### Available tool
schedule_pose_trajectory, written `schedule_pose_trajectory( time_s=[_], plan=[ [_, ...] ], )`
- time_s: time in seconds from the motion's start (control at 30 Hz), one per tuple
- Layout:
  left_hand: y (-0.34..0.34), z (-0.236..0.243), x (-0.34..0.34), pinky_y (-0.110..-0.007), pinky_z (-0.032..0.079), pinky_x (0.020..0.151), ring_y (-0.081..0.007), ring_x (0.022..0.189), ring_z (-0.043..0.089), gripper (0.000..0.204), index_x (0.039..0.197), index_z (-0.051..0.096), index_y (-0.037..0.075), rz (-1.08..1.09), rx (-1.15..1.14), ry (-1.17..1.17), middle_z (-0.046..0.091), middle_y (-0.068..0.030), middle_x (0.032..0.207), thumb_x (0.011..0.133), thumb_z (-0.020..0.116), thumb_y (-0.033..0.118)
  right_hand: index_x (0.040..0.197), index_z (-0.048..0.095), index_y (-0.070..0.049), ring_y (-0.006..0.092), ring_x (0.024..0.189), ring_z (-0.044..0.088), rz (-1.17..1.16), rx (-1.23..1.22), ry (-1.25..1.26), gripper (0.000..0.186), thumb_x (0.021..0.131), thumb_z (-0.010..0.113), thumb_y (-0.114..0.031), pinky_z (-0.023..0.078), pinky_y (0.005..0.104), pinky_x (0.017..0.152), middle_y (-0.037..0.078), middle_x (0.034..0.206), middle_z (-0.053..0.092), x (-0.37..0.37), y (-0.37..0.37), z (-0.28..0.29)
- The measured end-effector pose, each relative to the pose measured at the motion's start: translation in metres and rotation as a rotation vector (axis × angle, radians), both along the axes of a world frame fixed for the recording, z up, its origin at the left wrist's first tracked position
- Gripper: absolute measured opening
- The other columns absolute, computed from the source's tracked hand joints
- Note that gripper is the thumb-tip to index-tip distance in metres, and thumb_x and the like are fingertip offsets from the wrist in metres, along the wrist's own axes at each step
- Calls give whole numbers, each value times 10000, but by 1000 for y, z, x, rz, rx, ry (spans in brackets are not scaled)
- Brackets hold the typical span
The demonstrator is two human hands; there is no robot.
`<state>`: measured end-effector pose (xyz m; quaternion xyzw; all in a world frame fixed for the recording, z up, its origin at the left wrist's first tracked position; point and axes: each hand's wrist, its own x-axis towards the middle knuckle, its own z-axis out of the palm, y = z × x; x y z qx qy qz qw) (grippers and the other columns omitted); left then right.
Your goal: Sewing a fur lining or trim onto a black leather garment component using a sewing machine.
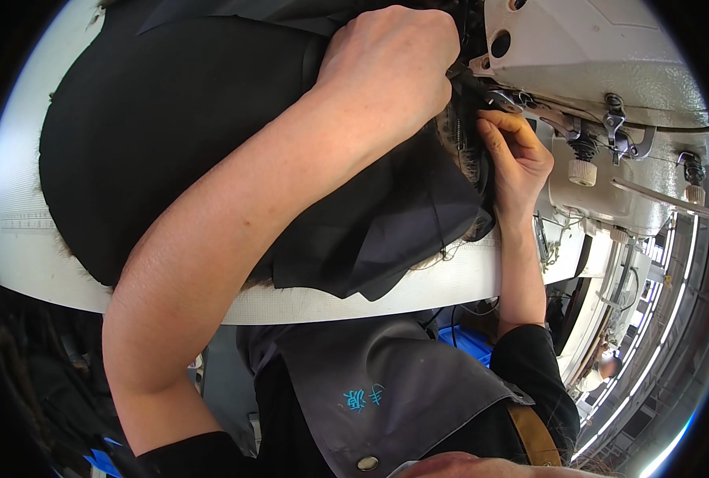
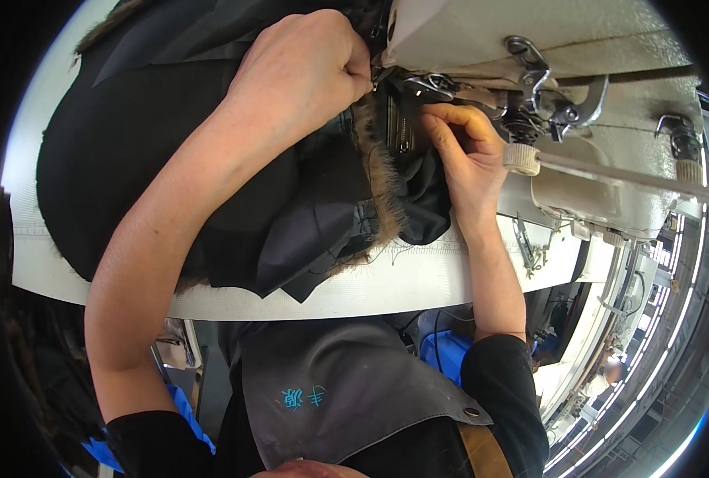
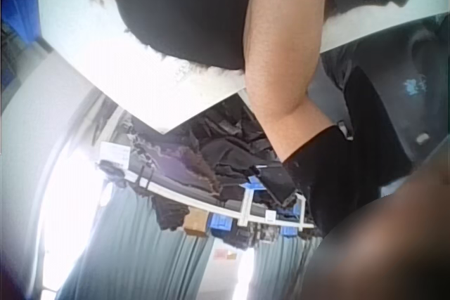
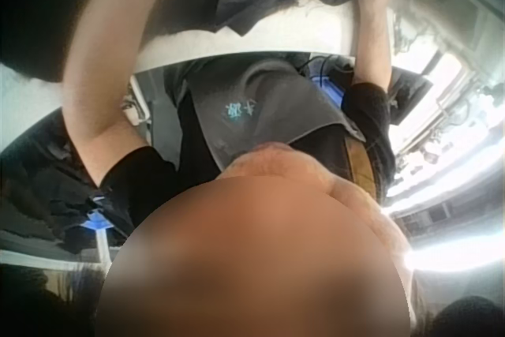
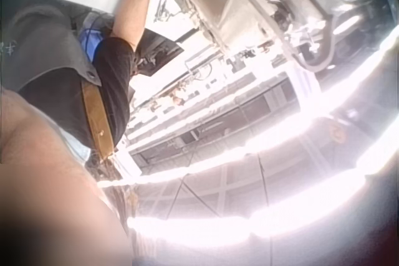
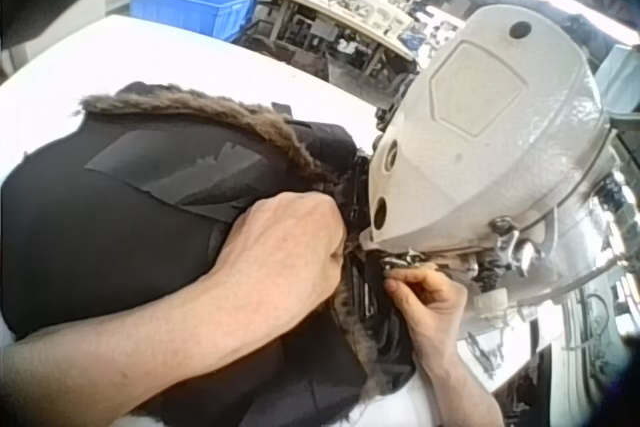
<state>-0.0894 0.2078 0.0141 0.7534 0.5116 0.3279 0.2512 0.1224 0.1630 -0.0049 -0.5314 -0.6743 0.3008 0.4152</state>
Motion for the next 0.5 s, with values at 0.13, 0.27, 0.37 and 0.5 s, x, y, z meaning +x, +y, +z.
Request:
schedule_pose_trajectory(
  time_s=[0.13,0.27,0.37,0.5],
  plan=[
    [0,1,-1,-390,508,673,-342,720,642,99,737,691,0,0,-19,7,630,-179,691,665,641,46,983,665,13,66,831,562,0,3,-1,131,853,648,13,438,190,768,13,917,627,0,0,-1],
    [0,4,-3,-390,508,673,-341,721,642,96,734,688,0,-17,16,3,629,-179,689,664,640,45,984,664,13,66,827,560,9,3,-1,131,854,649,11,437,191,764,13,913,626,1,1,-1],
    [0,16,-6,-443,511,742,-393,813,639,119,747,658,-70,-60,-118,30,631,-261,790,741,578,18,981,664,14,67,826,557,17,10,-11,128,853,650,9,436,191,764,14,910,621,2,1,0],
    [-1,16,-7,-452,508,731,-411,805,631,117,717,636,-93,-61,-121,-23,613,-281,767,718,560,-4,982,661,13,66,829,554,29,10,6,127,855,649,9,434,190,767,12,911,613,3,1,0]
  ],
)
